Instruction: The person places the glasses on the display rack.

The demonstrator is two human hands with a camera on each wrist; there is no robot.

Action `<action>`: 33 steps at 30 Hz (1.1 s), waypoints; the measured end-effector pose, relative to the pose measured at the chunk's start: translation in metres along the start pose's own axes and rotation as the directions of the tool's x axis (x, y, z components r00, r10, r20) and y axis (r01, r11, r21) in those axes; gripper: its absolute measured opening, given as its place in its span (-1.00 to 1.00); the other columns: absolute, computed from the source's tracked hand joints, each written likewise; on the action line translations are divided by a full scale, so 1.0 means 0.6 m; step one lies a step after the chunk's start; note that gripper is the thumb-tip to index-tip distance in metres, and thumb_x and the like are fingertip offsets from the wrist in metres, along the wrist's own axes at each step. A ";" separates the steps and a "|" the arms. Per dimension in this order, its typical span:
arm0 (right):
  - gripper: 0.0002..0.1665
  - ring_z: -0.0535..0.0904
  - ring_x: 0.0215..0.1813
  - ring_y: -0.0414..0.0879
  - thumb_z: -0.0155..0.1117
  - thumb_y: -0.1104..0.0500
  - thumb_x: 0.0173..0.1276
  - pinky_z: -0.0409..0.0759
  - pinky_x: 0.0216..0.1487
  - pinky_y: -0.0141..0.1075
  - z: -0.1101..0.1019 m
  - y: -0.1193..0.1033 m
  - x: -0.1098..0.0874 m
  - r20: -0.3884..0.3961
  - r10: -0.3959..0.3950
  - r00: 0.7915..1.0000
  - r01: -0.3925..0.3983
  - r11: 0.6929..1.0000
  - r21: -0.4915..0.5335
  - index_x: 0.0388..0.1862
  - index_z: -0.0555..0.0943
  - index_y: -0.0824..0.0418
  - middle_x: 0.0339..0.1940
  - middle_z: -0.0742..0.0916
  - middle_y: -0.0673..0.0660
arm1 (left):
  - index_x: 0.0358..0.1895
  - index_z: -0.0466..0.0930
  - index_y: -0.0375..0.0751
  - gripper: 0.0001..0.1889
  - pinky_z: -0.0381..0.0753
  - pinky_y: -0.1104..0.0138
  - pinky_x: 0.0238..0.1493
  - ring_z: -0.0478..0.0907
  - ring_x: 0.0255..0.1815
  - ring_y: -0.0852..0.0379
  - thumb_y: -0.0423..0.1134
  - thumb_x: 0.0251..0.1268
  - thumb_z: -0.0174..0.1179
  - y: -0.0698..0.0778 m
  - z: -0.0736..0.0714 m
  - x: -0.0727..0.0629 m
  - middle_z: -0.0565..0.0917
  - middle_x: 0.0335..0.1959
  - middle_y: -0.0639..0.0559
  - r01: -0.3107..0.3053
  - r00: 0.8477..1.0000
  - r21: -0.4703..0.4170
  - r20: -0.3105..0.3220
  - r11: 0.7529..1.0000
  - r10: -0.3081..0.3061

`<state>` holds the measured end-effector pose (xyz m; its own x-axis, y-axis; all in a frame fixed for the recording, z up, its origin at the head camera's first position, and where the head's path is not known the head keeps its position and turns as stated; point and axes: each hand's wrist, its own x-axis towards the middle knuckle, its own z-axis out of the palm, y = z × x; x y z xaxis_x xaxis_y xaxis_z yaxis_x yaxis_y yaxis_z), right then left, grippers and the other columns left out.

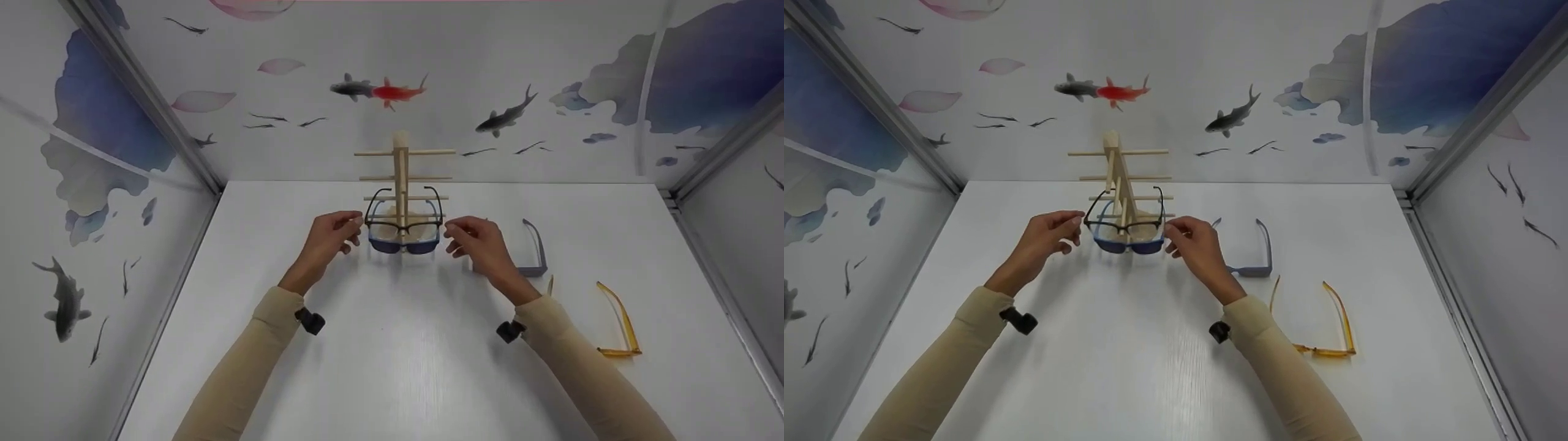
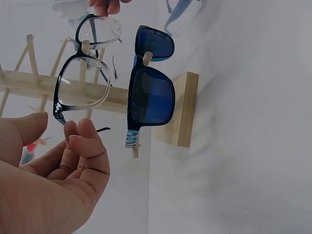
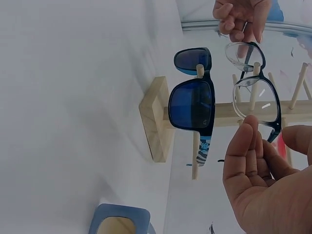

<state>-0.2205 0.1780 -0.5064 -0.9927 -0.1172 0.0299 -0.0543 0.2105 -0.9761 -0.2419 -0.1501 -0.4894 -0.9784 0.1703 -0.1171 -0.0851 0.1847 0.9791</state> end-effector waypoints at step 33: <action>-0.67 0.77 -0.09 0.12 0.40 0.13 0.65 0.78 -0.07 -0.32 -0.063 0.019 -0.101 -0.015 -0.042 0.999 0.041 0.994 -0.097 0.25 0.74 0.27 0.05 0.79 0.25 | 0.23 0.75 -0.22 -0.71 0.67 0.33 -0.20 0.64 -0.02 0.04 -0.16 0.64 0.35 -0.041 0.022 -0.091 0.77 0.00 -0.02 -0.136 0.989 0.166 0.075 0.977 0.125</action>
<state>-0.1650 0.2242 -0.5111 -0.9910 -0.1115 0.0744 -0.1049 0.2988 -0.9485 -0.1841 -0.1512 -0.5092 -0.9644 0.2642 -0.0056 0.0816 0.3180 0.9446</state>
